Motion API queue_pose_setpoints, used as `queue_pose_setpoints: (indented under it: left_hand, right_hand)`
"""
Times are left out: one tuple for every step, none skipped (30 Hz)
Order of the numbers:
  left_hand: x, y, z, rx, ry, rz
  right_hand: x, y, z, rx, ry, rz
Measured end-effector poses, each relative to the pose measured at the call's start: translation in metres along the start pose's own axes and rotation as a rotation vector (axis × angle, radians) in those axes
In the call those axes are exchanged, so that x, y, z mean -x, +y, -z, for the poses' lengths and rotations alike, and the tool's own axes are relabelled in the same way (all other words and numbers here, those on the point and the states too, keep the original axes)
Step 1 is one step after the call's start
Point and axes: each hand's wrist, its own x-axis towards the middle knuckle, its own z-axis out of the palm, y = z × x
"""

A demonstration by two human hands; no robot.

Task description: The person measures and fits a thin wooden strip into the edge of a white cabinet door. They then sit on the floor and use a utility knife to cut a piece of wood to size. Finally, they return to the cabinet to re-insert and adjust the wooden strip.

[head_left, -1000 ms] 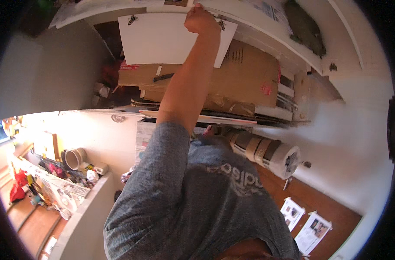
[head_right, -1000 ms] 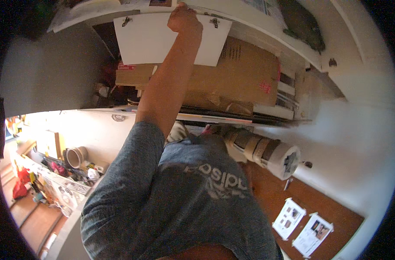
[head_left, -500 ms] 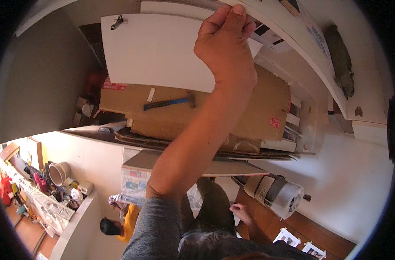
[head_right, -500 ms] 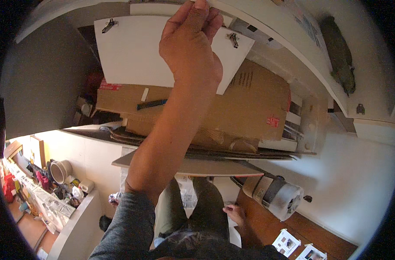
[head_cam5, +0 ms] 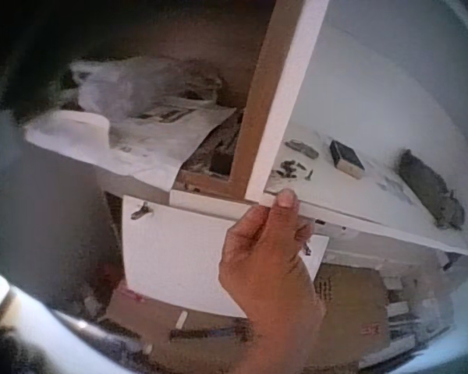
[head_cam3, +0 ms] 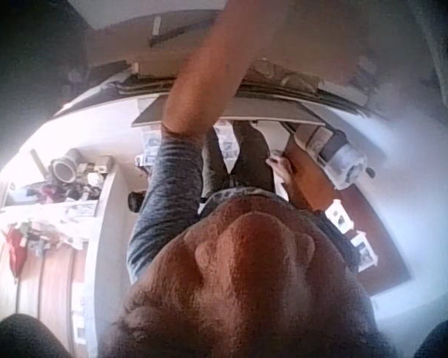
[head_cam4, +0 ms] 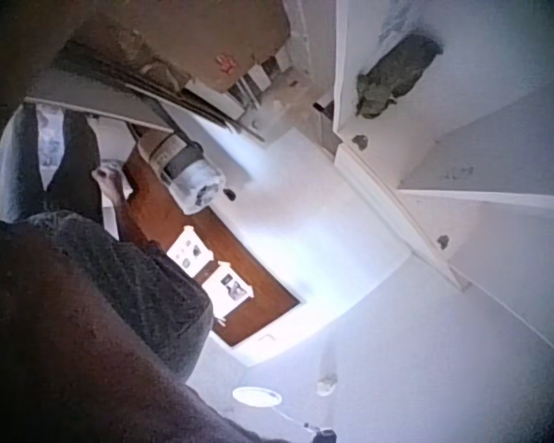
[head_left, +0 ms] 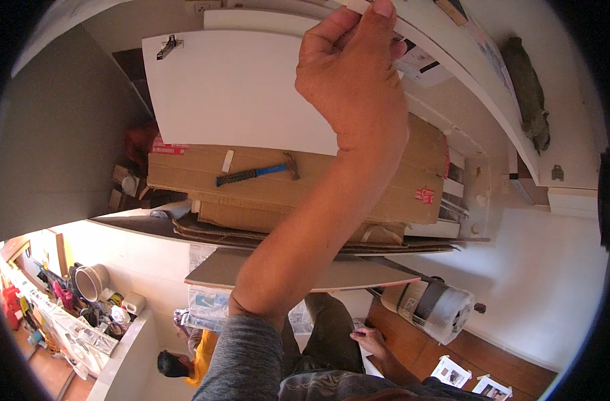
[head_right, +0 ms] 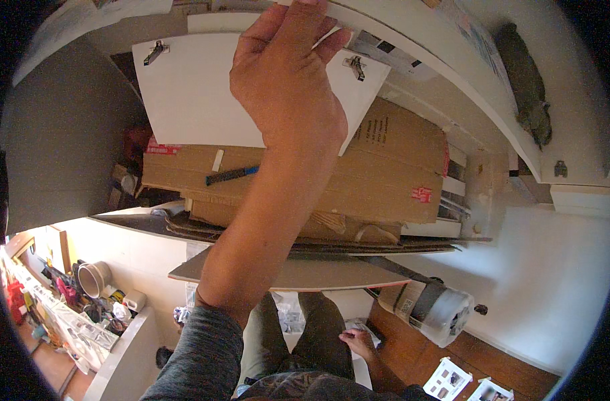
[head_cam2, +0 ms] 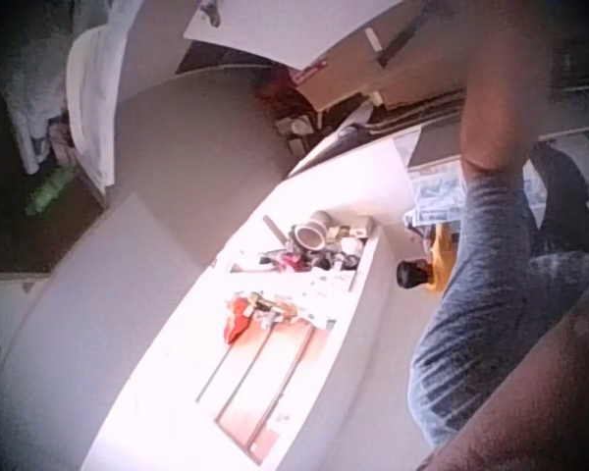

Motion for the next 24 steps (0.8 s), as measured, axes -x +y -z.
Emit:
queue_pose_setpoints:
  left_hand:
    - [-0.001, 0.001, 0.001, 0.035, -0.019, -0.014]
    - [0.000, 0.005, 0.000, 0.070, -0.036, -0.028]
    - [0.000, 0.006, 0.000, 0.105, -0.053, -0.041]
    - [-0.001, 0.007, 0.001, 0.098, -0.047, -0.027]
    - [-0.002, 0.007, 0.001, 0.092, -0.041, -0.013]
    - [-0.004, 0.006, 0.002, 0.085, -0.035, 0.001]
    - [-0.006, 0.005, 0.003, 0.104, -0.029, 0.013]
    - [-0.008, 0.003, 0.004, 0.123, -0.023, 0.023]
    - [-0.009, 0.002, 0.006, 0.140, -0.015, 0.035]
    - [-0.010, 0.001, 0.009, 0.105, -0.018, 0.010]
    - [-0.010, 0.002, 0.013, 0.068, -0.030, -0.010]
    - [-0.009, 0.002, 0.015, 0.044, -0.062, -0.039]
    - [-0.010, 0.002, 0.018, 0.006, -0.052, -0.035]
    - [-0.011, 0.002, 0.017, -0.011, -0.085, -0.043]
    - [-0.012, 0.003, 0.018, -0.021, -0.073, -0.007]
    - [-0.013, 0.003, 0.018, -0.019, -0.130, 0.003]
    - [-0.016, 0.005, 0.016, -0.139, -0.055, 0.070]
    - [-0.020, 0.009, 0.013, -0.243, -0.090, 0.067]
    - [-0.021, 0.012, 0.013, -0.282, -0.052, 0.076]
    - [-0.022, 0.014, 0.011, -0.318, -0.024, 0.053]
    - [-0.023, 0.022, 0.013, -0.345, -0.059, 0.050]
    - [-0.024, 0.021, 0.010, -0.368, 0.004, 0.050]
    - [-0.024, 0.028, 0.012, -0.425, -0.022, 0.039]
    - [-0.024, 0.028, 0.011, -0.473, -0.006, 0.022]
  right_hand:
    - [-0.001, -0.001, 0.000, -0.017, 0.016, 0.041]
    - [-0.002, -0.002, 0.001, -0.025, 0.020, 0.063]
    - [-0.003, -0.003, 0.001, -0.033, 0.024, 0.085]
    - [-0.004, -0.003, 0.001, -0.045, 0.026, 0.084]
    - [-0.005, -0.004, 0.001, -0.058, 0.029, 0.084]
    - [-0.007, -0.004, 0.001, -0.070, 0.022, 0.075]
    - [-0.008, -0.004, 0.002, -0.059, 0.043, 0.094]
    - [-0.010, -0.003, 0.002, -0.048, 0.053, 0.106]
    - [-0.010, -0.001, 0.002, -0.034, 0.048, 0.099]
    - [-0.011, 0.001, 0.003, -0.021, 0.041, 0.114]
    - [-0.011, 0.004, 0.003, -0.014, 0.024, 0.112]
    - [-0.011, 0.007, 0.004, -0.021, 0.017, 0.120]
    - [-0.009, 0.010, 0.004, -0.043, 0.024, 0.126]
    - [-0.010, 0.012, 0.004, -0.008, 0.092, 0.236]
    - [-0.009, 0.014, 0.005, -0.040, 0.055, 0.238]
    - [-0.008, 0.014, 0.005, -0.102, 0.064, 0.147]
    - [-0.008, 0.015, 0.009, -0.019, 0.116, 0.198]
    - [-0.009, 0.012, 0.013, -0.052, 0.215, 0.279]
    - [-0.008, 0.010, 0.019, -0.007, 0.229, 0.298]
    - [-0.006, 0.008, 0.028, -0.127, 0.166, 0.243]
    - [-0.002, 0.002, 0.035, -0.079, 0.172, 0.333]
    - [-0.008, -0.003, 0.059, -0.038, 0.241, 0.355]
    - [-0.005, -0.009, 0.078, -0.024, 0.198, 0.377]
    - [-0.006, -0.011, 0.110, -0.172, 0.184, 0.468]
